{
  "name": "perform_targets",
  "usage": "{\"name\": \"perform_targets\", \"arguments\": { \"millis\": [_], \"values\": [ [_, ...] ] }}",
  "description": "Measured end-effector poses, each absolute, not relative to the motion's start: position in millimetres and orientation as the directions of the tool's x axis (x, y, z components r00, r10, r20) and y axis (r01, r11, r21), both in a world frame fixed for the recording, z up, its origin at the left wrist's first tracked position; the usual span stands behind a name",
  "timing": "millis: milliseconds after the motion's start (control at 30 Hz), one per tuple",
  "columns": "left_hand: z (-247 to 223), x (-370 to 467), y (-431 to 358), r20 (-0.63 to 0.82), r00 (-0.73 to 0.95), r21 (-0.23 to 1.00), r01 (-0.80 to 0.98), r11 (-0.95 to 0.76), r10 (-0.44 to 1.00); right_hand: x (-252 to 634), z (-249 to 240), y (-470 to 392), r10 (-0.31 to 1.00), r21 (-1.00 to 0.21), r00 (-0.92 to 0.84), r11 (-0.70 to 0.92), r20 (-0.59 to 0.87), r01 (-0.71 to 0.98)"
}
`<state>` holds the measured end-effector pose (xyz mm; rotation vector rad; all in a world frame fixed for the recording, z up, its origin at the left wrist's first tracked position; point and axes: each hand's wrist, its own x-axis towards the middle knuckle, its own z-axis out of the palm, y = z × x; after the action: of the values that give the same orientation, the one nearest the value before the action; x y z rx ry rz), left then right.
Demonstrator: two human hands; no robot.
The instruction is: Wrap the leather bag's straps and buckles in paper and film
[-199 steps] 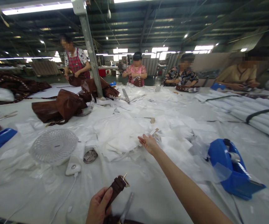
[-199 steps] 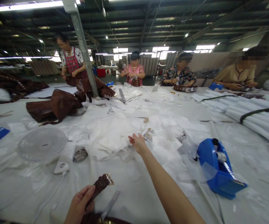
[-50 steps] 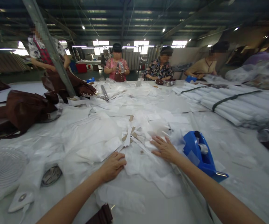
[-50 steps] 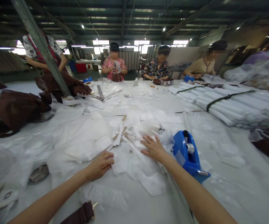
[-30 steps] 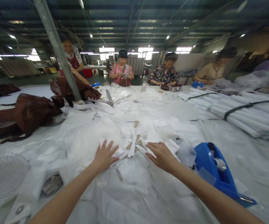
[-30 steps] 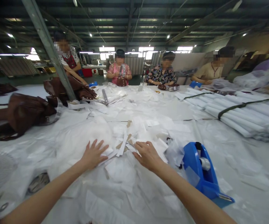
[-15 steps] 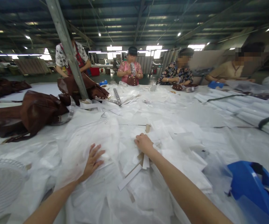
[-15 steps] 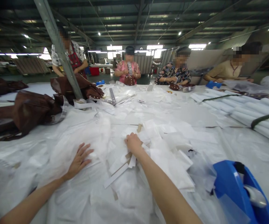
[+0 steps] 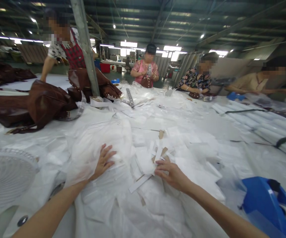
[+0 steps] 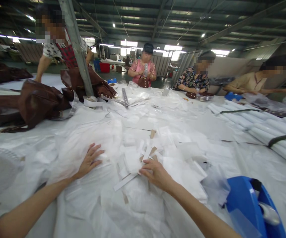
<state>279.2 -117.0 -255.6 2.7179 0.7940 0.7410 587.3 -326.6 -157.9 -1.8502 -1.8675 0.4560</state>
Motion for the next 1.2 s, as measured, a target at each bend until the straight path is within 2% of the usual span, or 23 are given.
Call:
{"name": "perform_targets", "arguments": {
  "millis": [67,133,267,367,467,767,900,1000,1067,1200],
  "values": [
    [-256.0,278.9,-116.9,0.409,0.729,0.332,0.442,-0.834,0.549,588.8,-152.5,-329.0,0.978,-0.550,0.192,-0.117,0.081,0.827],
    [-257.1,278.8,-116.4,0.408,0.730,0.335,0.439,-0.834,0.548,589.9,-147.4,-320.0,0.943,-0.503,0.322,-0.238,0.087,0.831],
    [-262.6,279.1,-113.9,0.410,0.732,0.352,0.424,-0.834,0.545,580.5,-151.2,-285.4,0.920,-0.422,0.388,-0.333,0.050,0.843],
    [-267.2,279.9,-112.0,0.422,0.727,0.352,0.419,-0.837,0.542,568.0,-164.1,-264.6,0.918,-0.407,0.396,-0.366,-0.010,0.837],
    [-268.1,281.0,-111.7,0.432,0.720,0.345,0.426,-0.837,0.544,563.1,-172.3,-258.6,0.924,-0.414,0.382,-0.353,-0.016,0.839],
    [-282.8,282.5,-108.3,0.466,0.716,0.279,0.438,-0.854,0.520,570.2,-155.3,-299.7,0.920,-0.335,0.363,-0.299,0.147,0.893],
    [-276.0,288.3,-114.8,0.544,0.698,0.161,0.458,-0.874,0.466,562.8,-142.9,-327.8,0.945,-0.292,0.264,-0.202,0.192,0.935],
    [-250.5,289.6,-133.3,0.511,0.745,0.037,0.479,-0.877,0.429,559.0,-140.1,-351.6,0.972,-0.259,0.113,-0.057,0.204,0.964],
    [-228.6,289.9,-151.1,0.469,0.760,-0.002,0.510,-0.860,0.450,556.2,-142.6,-367.6,0.984,-0.325,0.046,0.013,0.171,0.946],
    [-184.9,295.3,-188.6,0.406,0.789,0.002,0.504,-0.864,0.461,547.0,-148.6,-390.1,0.980,-0.664,0.188,-0.099,0.064,0.741]
  ]
}}
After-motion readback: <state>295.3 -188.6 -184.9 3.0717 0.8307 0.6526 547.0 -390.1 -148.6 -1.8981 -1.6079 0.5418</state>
